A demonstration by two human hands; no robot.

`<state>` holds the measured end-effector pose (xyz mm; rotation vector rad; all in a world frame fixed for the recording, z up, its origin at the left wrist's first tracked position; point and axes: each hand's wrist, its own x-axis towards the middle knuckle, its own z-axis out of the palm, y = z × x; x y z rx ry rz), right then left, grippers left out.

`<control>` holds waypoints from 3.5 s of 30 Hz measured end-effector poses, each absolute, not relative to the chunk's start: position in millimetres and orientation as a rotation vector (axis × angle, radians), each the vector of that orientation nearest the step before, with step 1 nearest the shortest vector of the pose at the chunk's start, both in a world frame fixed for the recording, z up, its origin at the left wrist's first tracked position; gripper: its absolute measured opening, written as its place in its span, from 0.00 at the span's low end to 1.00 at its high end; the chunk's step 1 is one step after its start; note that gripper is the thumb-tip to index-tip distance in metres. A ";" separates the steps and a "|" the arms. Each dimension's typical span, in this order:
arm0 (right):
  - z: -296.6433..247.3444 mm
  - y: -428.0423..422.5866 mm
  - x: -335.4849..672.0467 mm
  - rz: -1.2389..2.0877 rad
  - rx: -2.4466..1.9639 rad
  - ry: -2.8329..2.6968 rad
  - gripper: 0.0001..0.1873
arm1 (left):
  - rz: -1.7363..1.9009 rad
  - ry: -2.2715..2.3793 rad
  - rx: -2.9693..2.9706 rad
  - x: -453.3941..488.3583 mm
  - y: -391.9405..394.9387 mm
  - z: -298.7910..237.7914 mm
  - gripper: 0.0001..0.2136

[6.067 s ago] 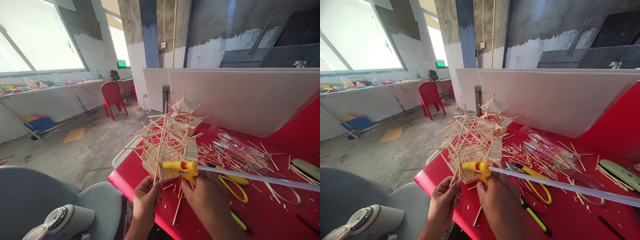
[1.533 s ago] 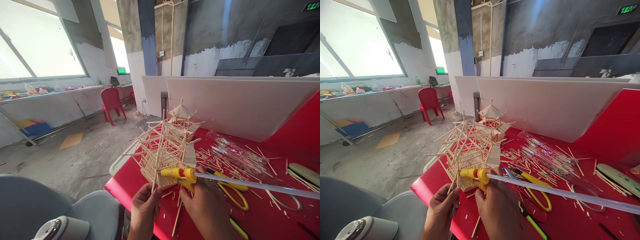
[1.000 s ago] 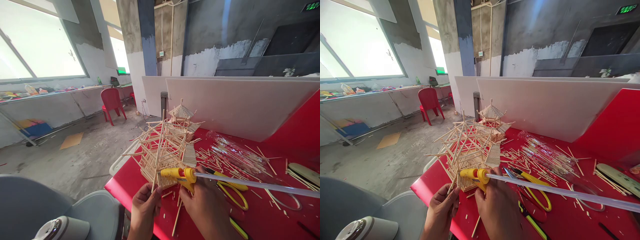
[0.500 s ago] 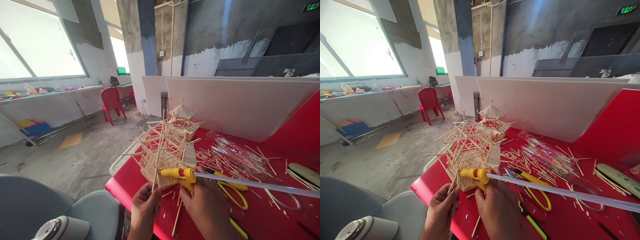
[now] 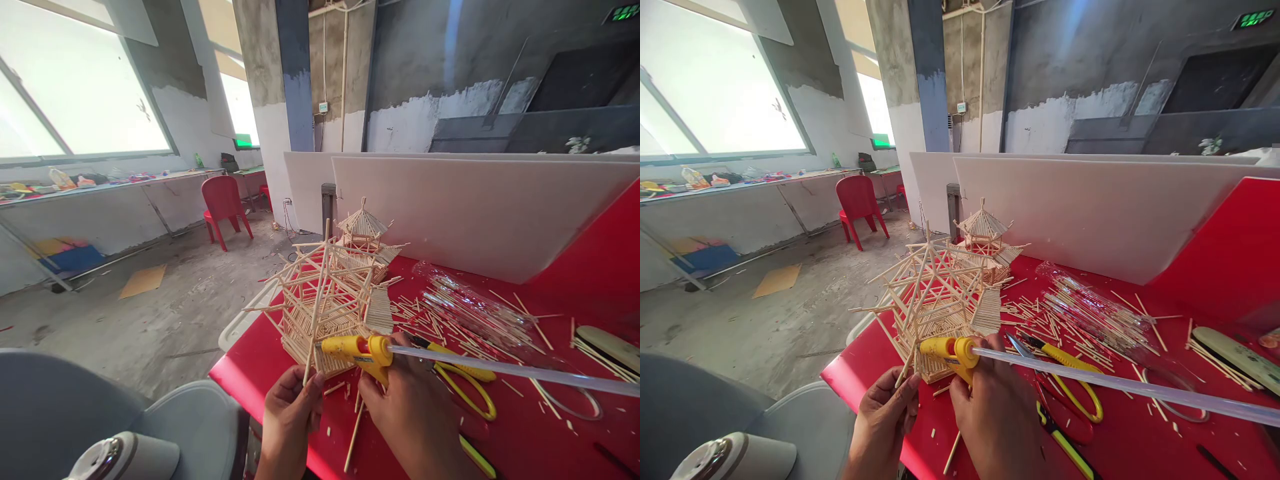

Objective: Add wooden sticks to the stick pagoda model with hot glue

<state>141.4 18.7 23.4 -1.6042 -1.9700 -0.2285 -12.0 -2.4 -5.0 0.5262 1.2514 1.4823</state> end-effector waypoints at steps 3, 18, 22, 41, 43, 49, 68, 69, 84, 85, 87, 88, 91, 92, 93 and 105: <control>23.0 19.4 141.0 -0.241 -1.624 -1.978 0.15 | 1.485 1.251 0.528 -11.6 -2.5 -4.0 0.21; 19.0 18.9 141.4 -0.246 -1.624 -1.941 0.16 | 1.487 1.227 0.507 -11.5 -3.7 -5.7 0.20; 17.0 20.6 143.5 -0.272 -1.577 -1.947 0.17 | 1.484 1.227 0.510 -12.0 -4.0 -6.3 0.21; 19.9 20.8 140.9 -0.173 -1.608 -1.960 0.17 | 1.485 1.232 0.509 -12.0 -3.7 -7.6 0.21; 19.1 21.6 141.8 -0.206 -1.591 -1.950 0.17 | 1.483 1.232 0.515 -12.3 -3.8 -8.2 0.21; 18.2 21.8 146.2 -0.215 -1.561 -1.945 0.16 | 1.484 1.230 0.530 -12.7 -4.2 -8.2 0.20; 22.8 15.9 147.7 -0.222 -1.587 -1.934 0.16 | 1.478 1.237 0.523 -14.0 -8.8 -12.5 0.20; 22.8 15.3 148.4 -0.210 -1.589 -1.931 0.16 | 1.471 1.242 0.524 -14.5 -9.4 -13.6 0.20; 13.9 -20.8 203.9 0.441 -1.465 -1.552 0.17 | 1.228 1.223 0.670 11.0 -26.6 -20.7 0.19; 8.9 -27.5 213.7 0.468 -1.501 -1.491 0.18 | 1.189 1.233 0.695 16.3 -26.8 -22.6 0.19; -3.0 -43.2 235.2 0.514 -1.596 -1.358 0.21 | 1.125 1.247 0.759 27.9 -26.8 -28.1 0.19; -9.3 -52.1 246.4 0.533 -1.644 -1.291 0.22 | 1.102 1.248 0.803 33.6 -26.7 -31.6 0.19; -26.3 -81.0 278.8 0.557 -1.803 -1.083 0.26 | 1.026 1.245 1.011 48.1 -25.8 -43.6 0.17; -31.0 -90.4 288.5 0.562 -1.869 -1.020 0.27 | 0.992 1.253 1.108 51.4 -25.2 -47.4 0.15; -35.2 -99.1 297.5 0.563 -1.937 -0.968 0.29 | 0.964 1.265 1.213 54.0 -24.3 -50.5 0.14; -90.7 -114.6 362.4 0.171 -2.504 -1.103 0.35 | 0.879 1.399 1.886 61.3 -12.3 -55.2 0.09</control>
